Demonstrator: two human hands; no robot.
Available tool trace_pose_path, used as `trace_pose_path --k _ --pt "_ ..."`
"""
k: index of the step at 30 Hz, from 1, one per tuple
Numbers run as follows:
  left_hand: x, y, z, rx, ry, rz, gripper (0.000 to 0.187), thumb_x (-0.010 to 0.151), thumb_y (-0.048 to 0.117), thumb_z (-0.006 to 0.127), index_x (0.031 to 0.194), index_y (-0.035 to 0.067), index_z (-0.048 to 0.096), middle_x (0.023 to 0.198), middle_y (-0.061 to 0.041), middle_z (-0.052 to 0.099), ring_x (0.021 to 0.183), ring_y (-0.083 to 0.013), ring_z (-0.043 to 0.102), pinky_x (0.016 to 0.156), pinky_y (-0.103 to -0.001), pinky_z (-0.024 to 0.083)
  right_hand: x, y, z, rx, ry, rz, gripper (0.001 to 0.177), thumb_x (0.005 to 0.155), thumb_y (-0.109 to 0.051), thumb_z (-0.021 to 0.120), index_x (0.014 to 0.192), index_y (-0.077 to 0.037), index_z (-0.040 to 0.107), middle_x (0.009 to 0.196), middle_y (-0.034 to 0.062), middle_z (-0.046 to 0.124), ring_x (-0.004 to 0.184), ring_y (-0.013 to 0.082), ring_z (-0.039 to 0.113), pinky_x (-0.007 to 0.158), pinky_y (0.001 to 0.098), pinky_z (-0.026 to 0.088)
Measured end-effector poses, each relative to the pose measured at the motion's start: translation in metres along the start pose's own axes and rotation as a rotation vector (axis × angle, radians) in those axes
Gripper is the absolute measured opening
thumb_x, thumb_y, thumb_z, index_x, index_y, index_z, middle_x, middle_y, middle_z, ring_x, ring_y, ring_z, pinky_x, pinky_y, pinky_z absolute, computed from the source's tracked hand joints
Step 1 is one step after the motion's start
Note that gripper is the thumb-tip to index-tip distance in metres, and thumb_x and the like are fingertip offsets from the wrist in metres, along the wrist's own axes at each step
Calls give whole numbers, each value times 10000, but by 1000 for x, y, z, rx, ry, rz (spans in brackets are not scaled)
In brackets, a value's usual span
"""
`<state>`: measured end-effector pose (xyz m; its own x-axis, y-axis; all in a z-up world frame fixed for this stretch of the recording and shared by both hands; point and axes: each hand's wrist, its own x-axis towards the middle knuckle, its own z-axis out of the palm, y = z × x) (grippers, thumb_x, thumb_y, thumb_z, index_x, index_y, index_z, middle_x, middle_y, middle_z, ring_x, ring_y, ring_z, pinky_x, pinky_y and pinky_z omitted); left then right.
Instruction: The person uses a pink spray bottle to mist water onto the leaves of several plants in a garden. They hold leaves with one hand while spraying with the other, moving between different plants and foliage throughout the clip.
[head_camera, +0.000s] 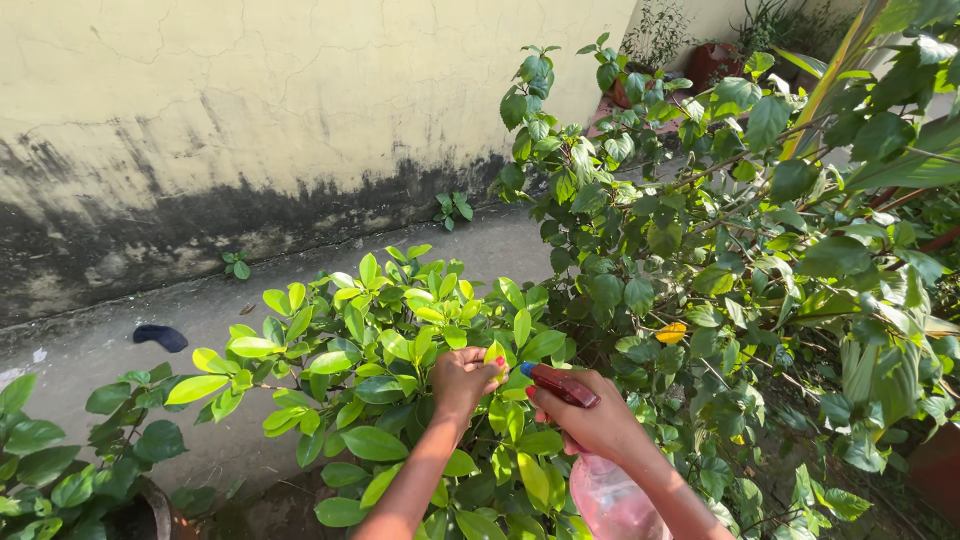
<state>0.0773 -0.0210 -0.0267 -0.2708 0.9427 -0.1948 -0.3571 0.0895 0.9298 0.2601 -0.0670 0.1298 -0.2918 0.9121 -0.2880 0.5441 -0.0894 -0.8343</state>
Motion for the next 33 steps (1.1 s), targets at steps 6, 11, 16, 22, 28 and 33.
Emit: trace_pose_path --k 6,11,16,22,28,33 --pt "0 0 -2 -58 -81 96 252 804 -30 752 1039 -111 710 911 -177 788 748 -181 771 642 -227 614 5 -1 -2 15 -24 -14 399 848 -255 708 1185 -45 745 811 7 797 369 119 562 371 283 443" --pt "15 -1 -5 54 1 -32 296 856 80 761 1082 -98 687 911 -195 788 735 -214 777 597 -261 615 11 -5 6 2 8 22 396 856 -263 711 1189 -57 771 732 59 762 367 121 550 371 290 435" --pt "28 0 -13 77 4 1 401 797 -49 786 1156 -87 613 935 -217 777 738 -235 792 596 -292 636 18 -20 14 -18 62 28 403 851 -292 719 1186 -74 765 742 27 765 351 128 554 366 300 434" --pt "23 12 -15 86 60 -79 212 925 74 724 1060 -89 735 897 -147 790 717 -190 775 558 -263 612 21 -28 17 11 76 58 405 843 -294 732 1187 -82 750 742 10 789 350 132 542 364 304 427" --pt "25 11 -18 93 21 -17 225 867 28 790 1048 -87 724 864 -167 777 706 -202 778 552 -258 610 20 -23 21 34 54 9 370 863 -265 714 1140 -29 784 727 41 761 365 115 549 364 295 425" --pt "20 17 -14 105 3 -28 245 842 -4 788 1055 -71 688 863 -159 780 707 -213 783 550 -256 633 16 -26 26 -40 21 58 383 858 -268 724 1192 -83 750 767 0 777 367 120 565 380 281 458"
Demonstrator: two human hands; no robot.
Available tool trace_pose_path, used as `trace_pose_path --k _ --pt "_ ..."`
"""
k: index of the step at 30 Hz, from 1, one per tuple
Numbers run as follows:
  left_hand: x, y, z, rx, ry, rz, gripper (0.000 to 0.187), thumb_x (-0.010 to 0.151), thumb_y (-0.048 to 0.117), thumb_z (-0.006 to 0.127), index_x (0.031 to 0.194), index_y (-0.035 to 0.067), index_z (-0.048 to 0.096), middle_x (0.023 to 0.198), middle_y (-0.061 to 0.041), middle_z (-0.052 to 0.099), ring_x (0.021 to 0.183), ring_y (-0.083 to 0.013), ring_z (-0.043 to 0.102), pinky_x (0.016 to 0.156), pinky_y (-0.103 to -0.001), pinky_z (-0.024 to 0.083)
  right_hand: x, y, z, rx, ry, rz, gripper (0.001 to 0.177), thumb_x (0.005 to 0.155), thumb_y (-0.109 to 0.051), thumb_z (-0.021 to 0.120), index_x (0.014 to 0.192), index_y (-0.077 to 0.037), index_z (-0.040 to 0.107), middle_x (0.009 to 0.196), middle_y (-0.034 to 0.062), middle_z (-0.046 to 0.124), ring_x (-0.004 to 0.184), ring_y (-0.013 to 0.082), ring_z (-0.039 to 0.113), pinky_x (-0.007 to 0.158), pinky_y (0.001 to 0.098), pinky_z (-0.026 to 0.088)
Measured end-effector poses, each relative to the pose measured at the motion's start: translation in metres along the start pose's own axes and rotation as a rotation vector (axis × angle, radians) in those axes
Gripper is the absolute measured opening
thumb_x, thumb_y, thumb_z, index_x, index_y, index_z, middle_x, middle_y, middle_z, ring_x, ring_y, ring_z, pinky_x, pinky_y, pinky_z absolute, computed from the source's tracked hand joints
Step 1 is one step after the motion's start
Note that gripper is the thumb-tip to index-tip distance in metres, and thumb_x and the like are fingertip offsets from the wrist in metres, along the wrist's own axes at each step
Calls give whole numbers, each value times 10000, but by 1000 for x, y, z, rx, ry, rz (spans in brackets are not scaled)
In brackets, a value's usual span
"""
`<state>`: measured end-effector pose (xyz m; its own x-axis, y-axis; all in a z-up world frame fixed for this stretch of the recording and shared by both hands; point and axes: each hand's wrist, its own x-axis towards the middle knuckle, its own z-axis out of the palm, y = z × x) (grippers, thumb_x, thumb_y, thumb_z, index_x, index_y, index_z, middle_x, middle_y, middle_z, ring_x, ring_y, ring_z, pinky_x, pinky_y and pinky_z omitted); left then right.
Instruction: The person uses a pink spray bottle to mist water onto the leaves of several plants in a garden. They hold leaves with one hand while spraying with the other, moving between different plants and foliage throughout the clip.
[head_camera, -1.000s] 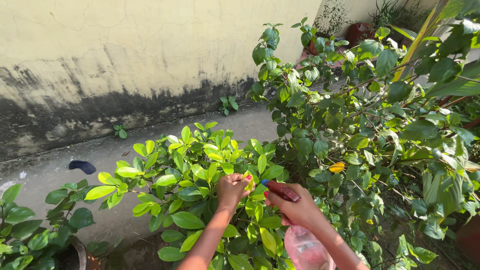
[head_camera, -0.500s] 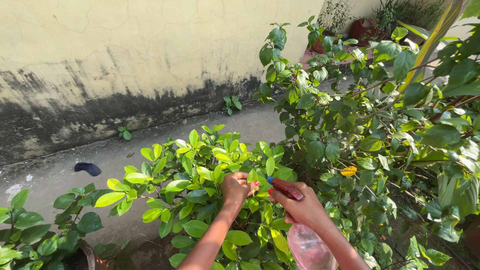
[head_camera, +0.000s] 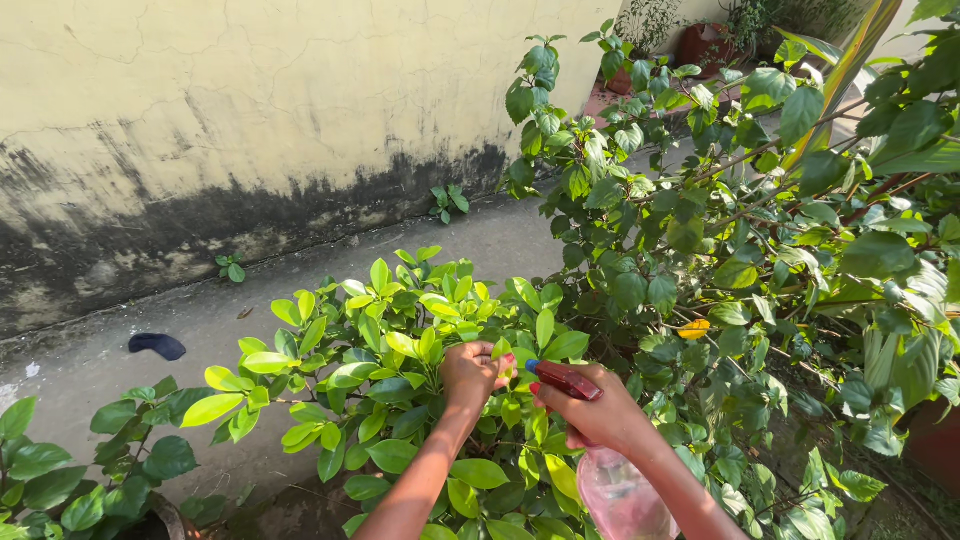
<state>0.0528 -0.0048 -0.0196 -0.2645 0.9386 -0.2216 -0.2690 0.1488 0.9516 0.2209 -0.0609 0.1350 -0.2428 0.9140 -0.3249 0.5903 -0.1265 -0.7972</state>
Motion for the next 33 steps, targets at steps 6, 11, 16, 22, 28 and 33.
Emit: trace_pose_path --k 6,11,16,22,28,33 --pt "-15 16 -3 80 33 -115 209 939 146 731 1030 -40 762 870 -156 798 679 -197 778 544 -246 620 -2 2 5 41 10 5 405 862 -260 710 1240 -117 738 719 45 738 369 116 537 370 284 431" --pt "-15 14 -4 135 -1 114 217 818 42 767 1026 -20 746 882 -117 810 698 -173 779 579 -255 623 -7 -1 8 20 21 -5 369 868 -241 692 1180 -62 774 743 11 744 374 110 549 373 279 449" --pt "-25 29 -8 99 10 -77 219 908 165 747 1045 -6 734 874 -126 805 696 -165 774 575 -265 630 -11 -9 13 -37 26 -21 390 866 -259 694 1217 -104 762 717 18 741 369 110 561 379 277 464" --pt "-17 15 -13 119 -21 12 276 884 133 761 1112 -20 735 918 -82 773 706 -132 742 576 -289 651 -14 -10 17 10 50 8 401 876 -286 696 1239 -123 748 708 29 718 370 102 518 370 277 423" --pt "-37 36 -32 278 -51 191 265 832 76 776 1086 3 759 865 -94 803 675 -145 744 594 -288 578 -15 -4 17 73 46 -19 402 872 -264 702 1228 -82 739 725 24 736 369 99 514 364 275 407" --pt "-74 61 -46 540 67 387 218 799 109 815 998 30 780 790 -84 784 681 -169 757 646 -305 590 -15 4 19 92 18 -79 421 859 -247 695 1249 -89 720 740 20 734 375 95 534 358 273 421"
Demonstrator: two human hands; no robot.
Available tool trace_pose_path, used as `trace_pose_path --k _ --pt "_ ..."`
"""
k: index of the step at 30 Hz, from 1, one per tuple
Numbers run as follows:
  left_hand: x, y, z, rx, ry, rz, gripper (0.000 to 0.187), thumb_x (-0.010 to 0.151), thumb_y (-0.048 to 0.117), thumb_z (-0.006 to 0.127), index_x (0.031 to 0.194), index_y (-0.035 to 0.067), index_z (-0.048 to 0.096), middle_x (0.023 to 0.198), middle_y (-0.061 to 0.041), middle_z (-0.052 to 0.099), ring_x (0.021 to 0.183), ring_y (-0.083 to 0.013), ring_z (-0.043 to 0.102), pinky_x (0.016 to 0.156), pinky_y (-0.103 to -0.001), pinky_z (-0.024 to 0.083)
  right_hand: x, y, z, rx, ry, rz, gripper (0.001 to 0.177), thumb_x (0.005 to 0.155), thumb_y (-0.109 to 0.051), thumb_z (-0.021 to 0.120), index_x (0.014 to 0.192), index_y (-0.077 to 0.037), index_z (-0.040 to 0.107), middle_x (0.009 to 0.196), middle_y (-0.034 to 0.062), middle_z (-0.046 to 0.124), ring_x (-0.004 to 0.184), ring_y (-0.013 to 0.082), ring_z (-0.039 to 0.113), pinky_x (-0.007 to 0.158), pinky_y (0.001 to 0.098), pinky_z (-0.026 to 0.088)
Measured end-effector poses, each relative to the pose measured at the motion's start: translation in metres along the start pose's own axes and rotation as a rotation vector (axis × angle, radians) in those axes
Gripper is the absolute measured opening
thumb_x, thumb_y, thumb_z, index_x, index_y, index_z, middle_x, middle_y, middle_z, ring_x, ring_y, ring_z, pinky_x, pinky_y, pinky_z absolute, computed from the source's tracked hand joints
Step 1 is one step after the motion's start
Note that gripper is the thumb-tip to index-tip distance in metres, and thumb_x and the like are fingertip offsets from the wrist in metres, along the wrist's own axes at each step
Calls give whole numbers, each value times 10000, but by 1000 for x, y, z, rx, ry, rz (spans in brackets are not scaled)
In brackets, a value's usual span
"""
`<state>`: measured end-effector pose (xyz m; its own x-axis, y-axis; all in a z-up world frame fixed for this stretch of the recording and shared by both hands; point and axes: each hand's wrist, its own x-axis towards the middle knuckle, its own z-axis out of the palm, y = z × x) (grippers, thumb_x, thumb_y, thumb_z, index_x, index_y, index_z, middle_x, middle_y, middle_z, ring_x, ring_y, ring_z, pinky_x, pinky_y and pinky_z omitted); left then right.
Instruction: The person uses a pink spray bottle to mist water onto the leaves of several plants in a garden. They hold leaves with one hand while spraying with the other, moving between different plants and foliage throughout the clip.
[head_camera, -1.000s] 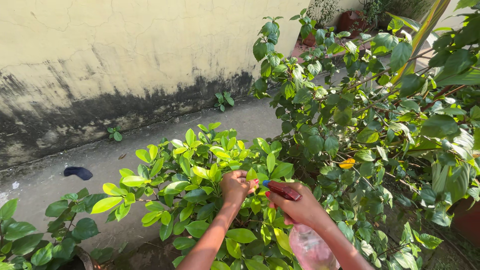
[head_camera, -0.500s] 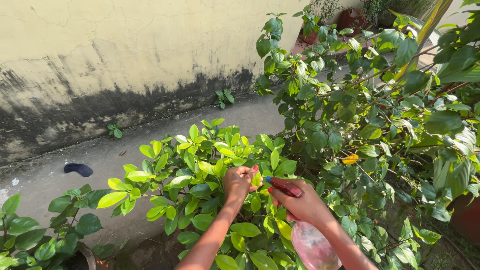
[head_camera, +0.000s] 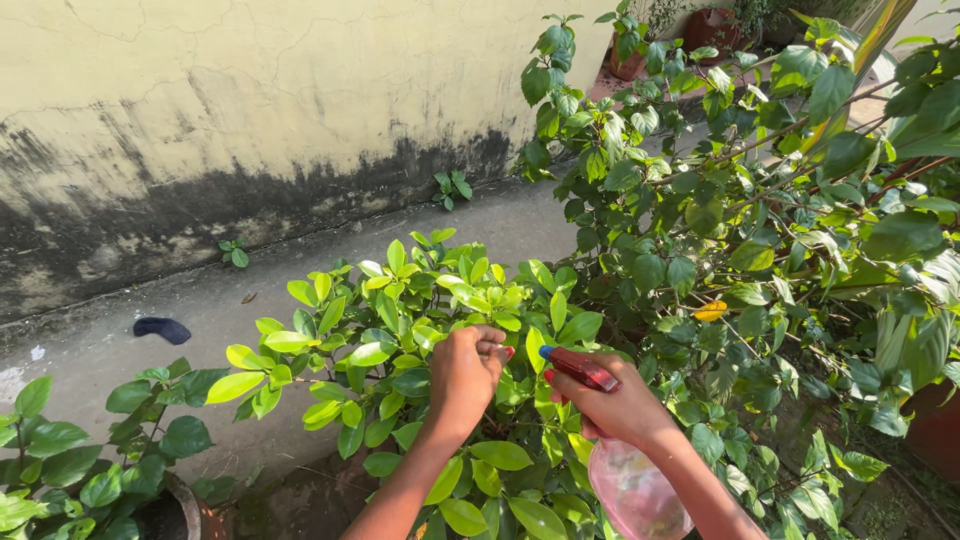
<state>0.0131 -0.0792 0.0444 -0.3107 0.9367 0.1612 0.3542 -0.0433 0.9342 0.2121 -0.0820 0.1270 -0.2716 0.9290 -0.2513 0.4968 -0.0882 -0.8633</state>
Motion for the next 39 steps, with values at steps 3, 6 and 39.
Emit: trace_pose_path --k 3,6,39 --pt "-8 1 -4 259 -100 37 243 825 163 836 1027 53 757 845 -63 769 728 -214 756 692 -355 581 0 0 3 -60 -26 23 400 879 -271 700 1190 -28 768 754 25 735 391 94 555 375 260 445" --pt "-17 -6 2 322 -258 -116 422 863 251 849 1207 79 674 845 -132 770 787 -272 755 766 -392 580 -3 -1 6 -65 -26 98 415 866 -299 709 1190 -47 767 770 8 734 389 100 554 373 268 425" --pt "37 -84 37 -661 -105 -450 267 905 -27 678 1168 -20 722 1059 -140 789 906 -205 789 715 -295 612 -3 -16 27 -172 -14 68 450 856 -320 706 1263 -131 752 759 77 767 404 125 585 412 285 494"
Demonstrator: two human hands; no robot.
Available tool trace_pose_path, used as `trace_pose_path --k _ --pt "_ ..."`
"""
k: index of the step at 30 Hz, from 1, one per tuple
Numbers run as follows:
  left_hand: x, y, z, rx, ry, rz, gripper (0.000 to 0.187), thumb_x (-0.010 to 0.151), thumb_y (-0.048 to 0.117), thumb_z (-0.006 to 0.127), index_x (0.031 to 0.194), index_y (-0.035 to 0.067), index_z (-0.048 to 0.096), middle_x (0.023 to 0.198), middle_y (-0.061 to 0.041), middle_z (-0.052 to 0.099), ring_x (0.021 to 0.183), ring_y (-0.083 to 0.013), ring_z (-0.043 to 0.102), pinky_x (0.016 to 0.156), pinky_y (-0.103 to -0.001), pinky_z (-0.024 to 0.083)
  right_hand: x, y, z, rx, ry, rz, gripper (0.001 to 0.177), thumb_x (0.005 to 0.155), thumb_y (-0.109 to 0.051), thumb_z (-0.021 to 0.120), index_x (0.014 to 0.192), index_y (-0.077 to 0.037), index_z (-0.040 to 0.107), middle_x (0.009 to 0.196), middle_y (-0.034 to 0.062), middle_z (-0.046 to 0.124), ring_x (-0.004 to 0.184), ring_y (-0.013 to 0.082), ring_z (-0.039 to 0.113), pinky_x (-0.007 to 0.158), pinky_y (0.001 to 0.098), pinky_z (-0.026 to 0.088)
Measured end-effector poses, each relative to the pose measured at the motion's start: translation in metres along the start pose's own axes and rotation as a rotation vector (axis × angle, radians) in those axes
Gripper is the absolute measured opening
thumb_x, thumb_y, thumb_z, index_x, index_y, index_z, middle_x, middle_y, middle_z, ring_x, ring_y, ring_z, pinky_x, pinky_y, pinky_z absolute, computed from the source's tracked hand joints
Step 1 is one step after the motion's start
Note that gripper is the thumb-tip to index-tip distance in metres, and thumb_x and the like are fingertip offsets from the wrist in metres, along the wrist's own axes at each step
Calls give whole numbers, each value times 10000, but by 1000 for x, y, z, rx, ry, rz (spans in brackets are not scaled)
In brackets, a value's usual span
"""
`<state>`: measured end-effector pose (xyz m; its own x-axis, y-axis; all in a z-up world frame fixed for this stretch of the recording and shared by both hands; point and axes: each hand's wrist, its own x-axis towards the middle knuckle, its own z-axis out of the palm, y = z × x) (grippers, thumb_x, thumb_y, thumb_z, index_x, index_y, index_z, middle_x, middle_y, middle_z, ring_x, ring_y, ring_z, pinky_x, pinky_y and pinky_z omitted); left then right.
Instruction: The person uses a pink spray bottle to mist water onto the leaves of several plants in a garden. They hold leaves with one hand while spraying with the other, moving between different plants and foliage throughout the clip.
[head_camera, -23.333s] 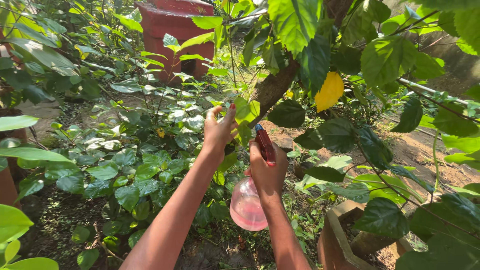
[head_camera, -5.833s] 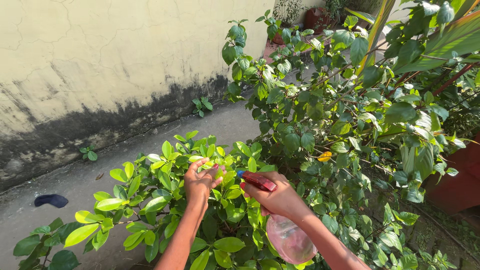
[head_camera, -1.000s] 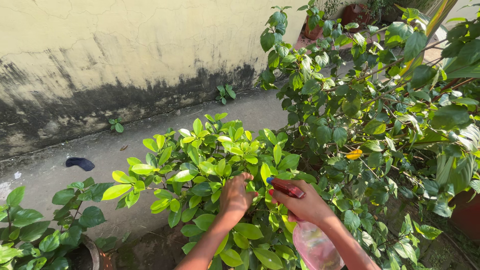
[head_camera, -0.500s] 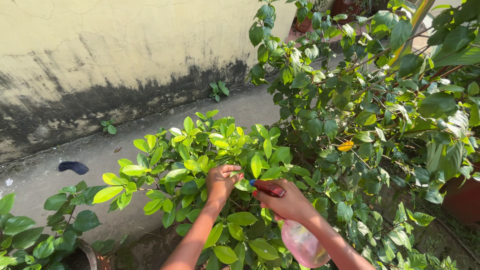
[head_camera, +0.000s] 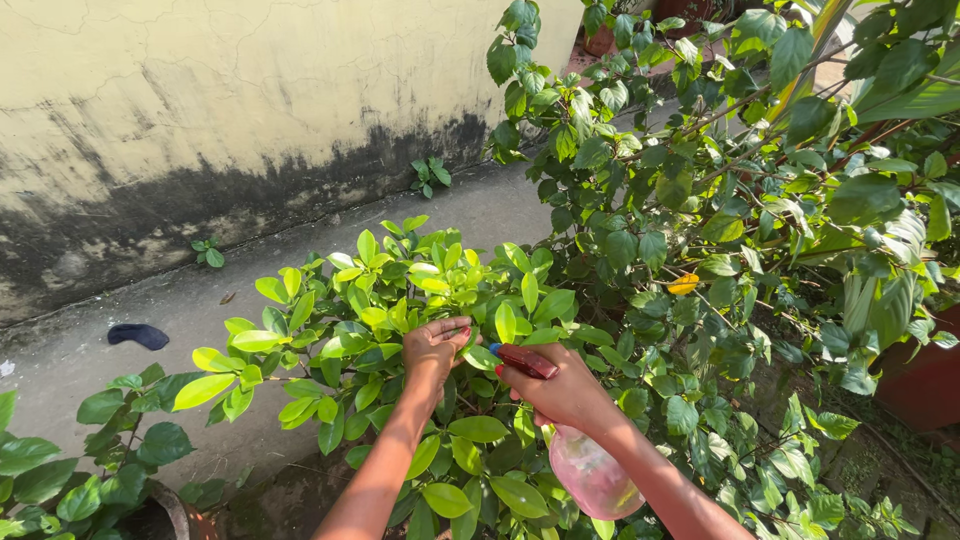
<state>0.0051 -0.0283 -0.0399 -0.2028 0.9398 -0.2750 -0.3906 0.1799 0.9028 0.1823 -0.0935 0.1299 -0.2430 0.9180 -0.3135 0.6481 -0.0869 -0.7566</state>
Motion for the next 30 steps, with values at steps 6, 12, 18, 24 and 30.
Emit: trace_pose_path --k 6,12,18,24,30 --pt "3 -5 -1 -17 -53 12 346 861 -41 694 1206 -9 706 1044 -132 795 903 -182 796 723 -303 610 1 3 -4 -22 30 -56 450 841 -322 734 1239 -111 757 725 79 762 405 128 638 428 278 509" --pt "1 -8 -3 -51 43 -24 313 881 7 764 1175 -97 748 1005 -175 787 821 -218 770 665 -281 602 1 3 -7 -2 28 -44 447 853 -314 699 1260 -134 748 736 51 759 401 124 614 412 291 506" --pt "22 -29 -5 -85 5 29 336 814 -99 639 1140 -58 712 1026 -157 780 827 -188 798 719 -293 633 3 7 -9 13 9 -69 445 855 -300 706 1264 -129 732 802 32 804 406 124 640 426 278 528" --pt "-13 2 3 371 100 -15 259 828 25 817 1077 -46 806 984 -153 820 776 -151 750 704 -196 572 3 11 -12 32 -23 -75 440 854 -289 711 1258 -118 746 780 28 802 395 114 630 423 270 521" --pt "-6 -7 9 155 -7 52 265 871 -98 673 1130 -94 727 1018 -212 793 823 -235 791 750 -260 640 3 14 -15 41 -49 -8 444 851 -308 718 1262 -142 744 708 25 757 385 109 591 389 280 465"
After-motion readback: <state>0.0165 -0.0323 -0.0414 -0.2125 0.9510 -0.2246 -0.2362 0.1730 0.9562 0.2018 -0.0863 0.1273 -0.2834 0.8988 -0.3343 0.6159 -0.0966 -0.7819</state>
